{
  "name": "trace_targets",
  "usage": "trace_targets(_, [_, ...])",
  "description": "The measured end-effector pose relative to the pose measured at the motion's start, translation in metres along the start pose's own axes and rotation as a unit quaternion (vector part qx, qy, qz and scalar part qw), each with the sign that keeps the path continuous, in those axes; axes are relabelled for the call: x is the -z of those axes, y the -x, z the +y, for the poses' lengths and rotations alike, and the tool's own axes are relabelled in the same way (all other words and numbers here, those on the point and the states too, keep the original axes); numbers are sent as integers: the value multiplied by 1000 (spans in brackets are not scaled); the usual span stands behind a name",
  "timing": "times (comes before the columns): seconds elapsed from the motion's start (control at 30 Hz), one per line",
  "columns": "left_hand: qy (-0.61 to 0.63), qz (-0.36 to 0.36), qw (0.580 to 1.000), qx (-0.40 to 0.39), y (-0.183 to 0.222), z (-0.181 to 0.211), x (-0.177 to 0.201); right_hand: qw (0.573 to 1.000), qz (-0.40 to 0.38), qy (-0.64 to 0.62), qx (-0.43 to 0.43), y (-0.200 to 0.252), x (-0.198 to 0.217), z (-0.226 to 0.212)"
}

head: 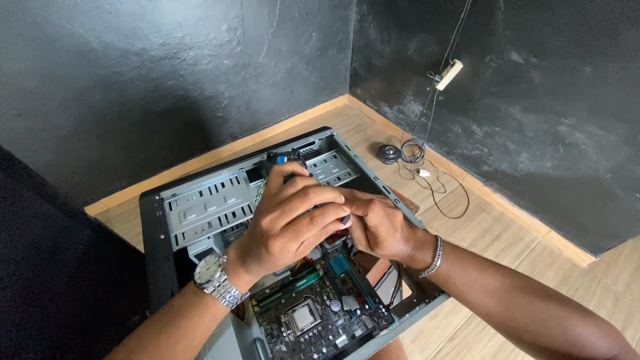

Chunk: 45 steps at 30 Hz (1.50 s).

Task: Cleaning and inspecting internal components of a desktop computer, including the CPU fan and RAM module.

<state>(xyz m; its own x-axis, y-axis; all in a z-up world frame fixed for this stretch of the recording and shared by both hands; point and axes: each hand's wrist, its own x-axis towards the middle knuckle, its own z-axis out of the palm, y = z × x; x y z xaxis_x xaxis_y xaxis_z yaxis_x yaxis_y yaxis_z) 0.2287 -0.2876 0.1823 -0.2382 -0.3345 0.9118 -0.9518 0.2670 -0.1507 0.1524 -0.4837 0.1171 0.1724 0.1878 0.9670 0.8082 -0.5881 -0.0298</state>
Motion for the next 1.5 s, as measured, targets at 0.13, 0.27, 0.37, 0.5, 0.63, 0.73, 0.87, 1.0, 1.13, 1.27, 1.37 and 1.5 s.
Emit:
trace_targets(0.13, [11,-11,1000,16,7,-4,-4,999,-19,-40,-5,1,0,-1])
trace_targets(0.27, [7,-31,999,0,13,-8,-5,998,-33,-55,18,2,-1,3])
trace_targets(0.37, [-27,-39,999,-25,16,-7,-4,997,-52,-20,52,23,3,21])
trace_targets(0.5, [-28,-42,999,7,23,-12,-9,998,-46,14,46,9,4,13])
trace_targets(0.63, [250,-112,919,283,31,-18,-10,998,-54,33,28,13,5,19])
trace_targets(0.73, [345,-125,849,381,26,-21,-3,998,-50,44,19,-2,3,15])
trace_targets(0.87, [214,-40,906,363,33,-38,1,996,-49,74,-15,-19,4,9])
trace_targets(1.0, [174,-53,922,342,23,-31,3,996,-56,57,-35,-33,4,-7])
trace_targets(1.13, [326,-54,816,474,32,-28,-7,994,-89,-26,-65,-36,4,-12])
trace_targets(1.27, [274,27,818,506,34,-27,-10,989,-98,13,-109,-22,2,6])
trace_targets(1.37, [202,58,849,484,37,-41,-2,988,-99,27,-115,-29,5,7])
trace_targets(1.5, [189,80,836,509,50,-40,-20,979,-149,-78,-114,-39,1,-15])
